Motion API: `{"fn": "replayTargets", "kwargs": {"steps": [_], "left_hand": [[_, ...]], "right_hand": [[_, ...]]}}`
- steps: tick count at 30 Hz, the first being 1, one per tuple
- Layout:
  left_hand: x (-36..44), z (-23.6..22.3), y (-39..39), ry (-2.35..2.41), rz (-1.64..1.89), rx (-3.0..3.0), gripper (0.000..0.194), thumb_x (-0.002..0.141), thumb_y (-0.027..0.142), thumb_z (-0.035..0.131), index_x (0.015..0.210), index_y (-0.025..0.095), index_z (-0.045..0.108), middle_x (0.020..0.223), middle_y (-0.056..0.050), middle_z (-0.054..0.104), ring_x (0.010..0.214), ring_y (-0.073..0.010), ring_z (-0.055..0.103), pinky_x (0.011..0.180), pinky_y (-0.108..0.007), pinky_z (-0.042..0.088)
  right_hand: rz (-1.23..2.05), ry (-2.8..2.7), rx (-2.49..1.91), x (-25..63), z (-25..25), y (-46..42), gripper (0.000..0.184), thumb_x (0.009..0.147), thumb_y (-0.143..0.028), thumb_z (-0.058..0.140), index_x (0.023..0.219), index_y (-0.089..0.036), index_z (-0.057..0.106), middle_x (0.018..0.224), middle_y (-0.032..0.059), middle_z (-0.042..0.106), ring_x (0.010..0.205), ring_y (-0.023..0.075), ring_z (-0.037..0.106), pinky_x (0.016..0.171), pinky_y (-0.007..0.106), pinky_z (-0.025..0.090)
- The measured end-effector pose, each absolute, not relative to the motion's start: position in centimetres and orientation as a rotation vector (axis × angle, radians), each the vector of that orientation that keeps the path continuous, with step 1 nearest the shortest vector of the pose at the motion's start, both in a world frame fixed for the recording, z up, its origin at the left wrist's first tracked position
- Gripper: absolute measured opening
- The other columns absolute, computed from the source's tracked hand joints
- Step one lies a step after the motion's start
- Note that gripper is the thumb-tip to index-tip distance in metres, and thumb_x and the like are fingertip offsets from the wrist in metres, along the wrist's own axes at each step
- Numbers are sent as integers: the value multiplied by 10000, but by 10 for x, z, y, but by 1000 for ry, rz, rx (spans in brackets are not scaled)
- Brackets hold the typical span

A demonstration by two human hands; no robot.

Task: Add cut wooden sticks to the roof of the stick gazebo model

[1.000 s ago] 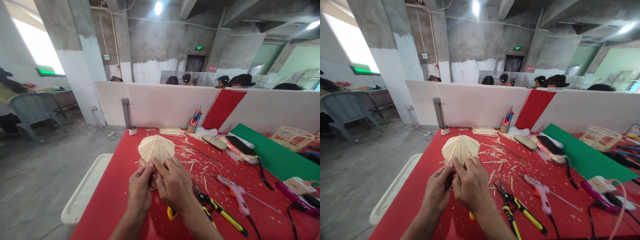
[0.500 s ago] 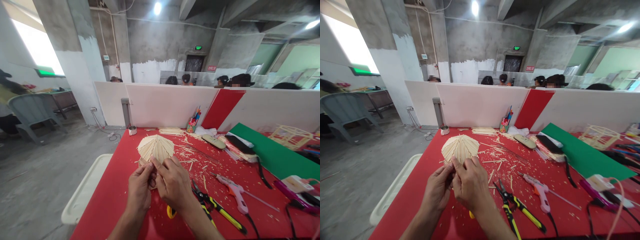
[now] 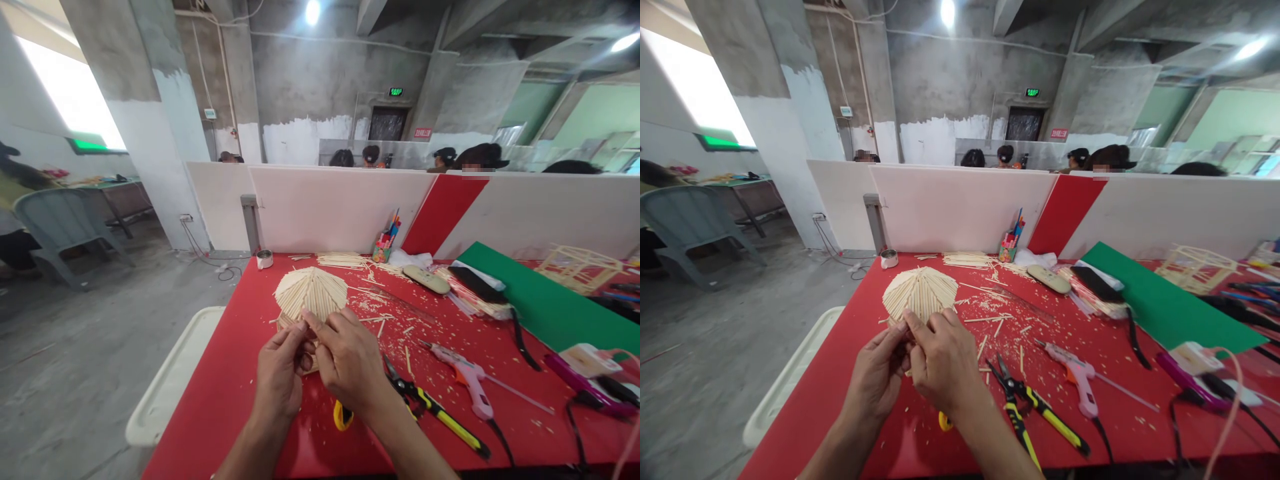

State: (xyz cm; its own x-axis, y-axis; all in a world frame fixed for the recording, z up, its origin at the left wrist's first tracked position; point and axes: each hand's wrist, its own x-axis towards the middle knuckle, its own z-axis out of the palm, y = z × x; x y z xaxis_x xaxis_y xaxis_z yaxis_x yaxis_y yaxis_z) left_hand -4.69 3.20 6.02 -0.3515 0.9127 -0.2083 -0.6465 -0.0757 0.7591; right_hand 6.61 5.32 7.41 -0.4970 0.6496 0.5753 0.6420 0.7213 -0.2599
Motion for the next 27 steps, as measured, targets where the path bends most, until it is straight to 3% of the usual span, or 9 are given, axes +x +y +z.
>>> {"fn": "replayTargets", "kwargs": {"steps": [6, 10, 13, 15, 17, 21, 25, 27], "left_hand": [[-46, 62, 33, 1083, 1687, 449, 312, 459, 304, 872, 624, 99, 704, 535, -30, 645, 431, -65, 514, 376, -140, 365], [-47, 65, 39, 1119, 1707, 468, 323, 436, 290, 879, 634, 108, 700, 574, -28, 668, 448, -71, 532, 367, -134, 375], [-45, 65, 41, 1096, 1712, 473, 330, 423, 277, 880, 634, 106, 694, 593, -34, 678, 443, -69, 529, 357, -137, 362], [-44, 64, 40, 1087, 1709, 481, 325, 435, 292, 876, 616, 102, 684, 563, -29, 661, 419, -62, 510, 343, -138, 335], [-42, 63, 38, 1081, 1713, 491, 322, 456, 312, 868, 608, 100, 678, 538, -27, 646, 412, -62, 506, 342, -140, 320], [-40, 62, 35, 1076, 1744, 504, 329, 469, 326, 861, 618, 95, 680, 557, -37, 652, 425, -62, 508, 358, -147, 323], [-40, 60, 33, 1056, 1744, 517, 338, 475, 345, 857, 618, 96, 678, 572, -37, 651, 427, -59, 499, 362, -151, 328], [-41, 59, 32, 1052, 1748, 520, 343, 482, 351, 856, 630, 97, 679, 586, -40, 657, 435, -63, 506, 364, -151, 334]], "right_hand": [[-3, -2098, -1168, 92, 68, 53, 420, 850, -206, 436, 1243, -214, 585, 894, 60, 616, 888, 210, 520, 813, 324, 419], [63, -1609, -2102, 168, 44, 62, 336, 891, -266, 396, 1129, -242, 633, 1069, 75, 633, 994, 179, 575, 846, 291, 429], [160, -1370, -2429, 228, 21, 64, 381, 801, -280, 497, 1076, -61, 646, 1023, 259, 625, 925, 331, 622, 708, 417, 469], [281, -1333, -2503, 253, 7, 65, 366, 713, -265, 582, 993, -48, 678, 913, 272, 653, 823, 374, 646, 625, 429, 470], [357, -1343, -2508, 266, -5, 68, 345, 696, -266, 580, 950, -58, 688, 828, 263, 665, 736, 383, 650, 574, 427, 458], [405, -1456, -2348, 258, -7, 77, 328, 777, -272, 441, 973, -130, 663, 808, 183, 684, 730, 301, 649, 600, 354, 452], [305, -1582, -1857, 216, 36, 81, 473, 826, -410, 416, 1214, -162, 523, 975, 105, 670, 831, 231, 622, 696, 306, 452], [221, -1684, -1569, 188, 71, 79, 460, 808, -397, 438, 1180, -149, 547, 931, 99, 667, 747, 209, 602, 655, 301, 435]]}}
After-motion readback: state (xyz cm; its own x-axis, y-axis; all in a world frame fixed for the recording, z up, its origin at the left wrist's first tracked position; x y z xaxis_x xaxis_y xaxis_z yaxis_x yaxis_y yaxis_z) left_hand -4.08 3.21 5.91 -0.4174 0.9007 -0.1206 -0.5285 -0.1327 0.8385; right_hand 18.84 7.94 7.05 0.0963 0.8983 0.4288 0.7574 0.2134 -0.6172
